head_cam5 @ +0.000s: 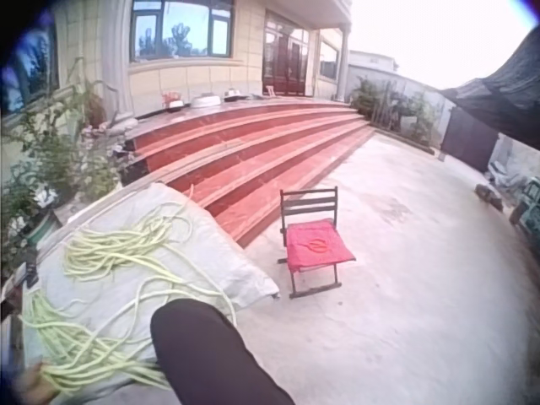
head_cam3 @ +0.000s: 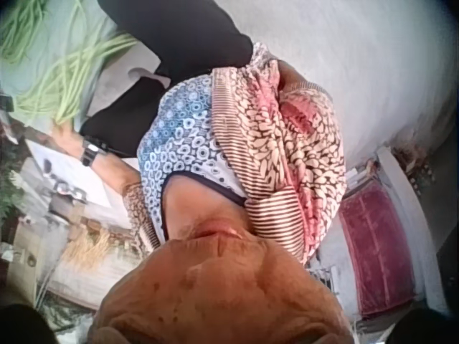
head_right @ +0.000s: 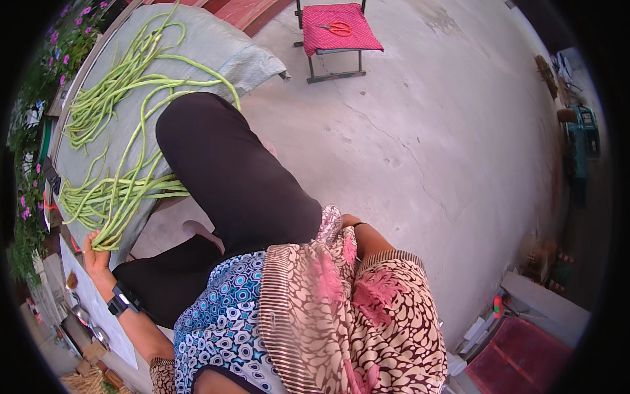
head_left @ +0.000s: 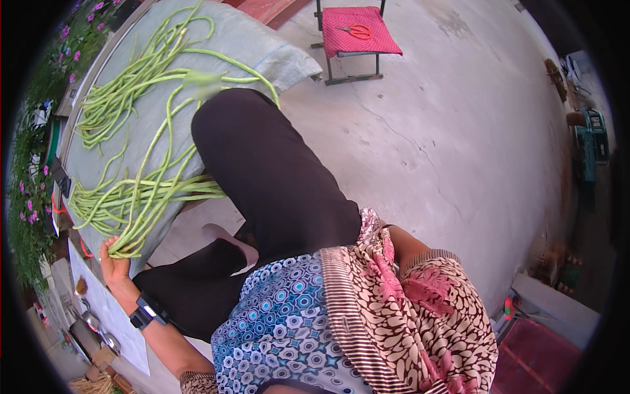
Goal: Sorting and aligning long green beans on a table.
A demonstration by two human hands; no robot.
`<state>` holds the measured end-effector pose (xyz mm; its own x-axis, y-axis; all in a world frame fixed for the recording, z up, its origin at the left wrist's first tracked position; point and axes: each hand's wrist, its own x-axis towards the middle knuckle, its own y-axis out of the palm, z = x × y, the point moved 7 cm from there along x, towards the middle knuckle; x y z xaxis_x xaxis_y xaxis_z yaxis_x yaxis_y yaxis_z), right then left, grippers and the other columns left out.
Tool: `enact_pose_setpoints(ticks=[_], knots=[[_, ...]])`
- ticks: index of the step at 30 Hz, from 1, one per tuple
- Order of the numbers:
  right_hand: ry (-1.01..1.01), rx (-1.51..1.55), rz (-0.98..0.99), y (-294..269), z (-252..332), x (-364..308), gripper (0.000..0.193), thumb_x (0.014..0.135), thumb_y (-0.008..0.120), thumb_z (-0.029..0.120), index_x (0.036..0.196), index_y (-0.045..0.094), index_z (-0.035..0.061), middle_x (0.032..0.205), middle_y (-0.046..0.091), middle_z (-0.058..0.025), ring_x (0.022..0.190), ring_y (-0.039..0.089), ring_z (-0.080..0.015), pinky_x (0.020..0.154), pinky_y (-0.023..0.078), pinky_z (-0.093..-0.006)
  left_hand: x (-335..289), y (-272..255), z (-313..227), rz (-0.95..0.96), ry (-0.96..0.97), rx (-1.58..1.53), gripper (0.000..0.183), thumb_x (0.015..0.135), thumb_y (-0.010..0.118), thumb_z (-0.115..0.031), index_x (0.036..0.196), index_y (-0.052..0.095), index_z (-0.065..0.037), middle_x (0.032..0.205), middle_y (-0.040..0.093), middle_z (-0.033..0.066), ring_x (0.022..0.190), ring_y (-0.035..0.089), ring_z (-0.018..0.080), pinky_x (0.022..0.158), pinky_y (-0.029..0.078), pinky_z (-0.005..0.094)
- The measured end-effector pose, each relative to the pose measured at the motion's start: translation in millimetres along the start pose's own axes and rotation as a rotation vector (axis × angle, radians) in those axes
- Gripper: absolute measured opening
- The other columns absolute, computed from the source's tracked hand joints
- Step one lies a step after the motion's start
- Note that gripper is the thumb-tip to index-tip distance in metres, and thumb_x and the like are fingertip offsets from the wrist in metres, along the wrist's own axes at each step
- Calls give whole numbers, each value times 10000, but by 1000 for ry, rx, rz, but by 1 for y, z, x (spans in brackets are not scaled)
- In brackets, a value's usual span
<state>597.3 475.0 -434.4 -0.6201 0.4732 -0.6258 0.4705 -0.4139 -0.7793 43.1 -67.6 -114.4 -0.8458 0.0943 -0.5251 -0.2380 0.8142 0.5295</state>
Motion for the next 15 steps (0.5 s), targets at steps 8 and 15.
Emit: enact_pose_setpoints(ticks=[8, 15], knots=[[-89, 44, -12, -21, 19, 29, 187, 860, 459, 241, 964, 554, 118, 922, 599, -115, 931, 588, -306, 691, 474, -448, -2, 1, 3, 5, -19, -29, 149, 915, 504, -157, 838, 525, -31, 784, 582, 59, 808, 576, 217, 882, 459, 408], [-157, 102, -34, -21, 48, 50, 187, 860, 460, 237, 958, 559, 114, 892, 611, -122, 896, 603, -298, 678, 478, -440, -15, 2, 12, -74, -7, 49, 154, 905, 531, -180, 842, 529, -39, 814, 597, 64, 818, 581, 221, 867, 469, 410]])
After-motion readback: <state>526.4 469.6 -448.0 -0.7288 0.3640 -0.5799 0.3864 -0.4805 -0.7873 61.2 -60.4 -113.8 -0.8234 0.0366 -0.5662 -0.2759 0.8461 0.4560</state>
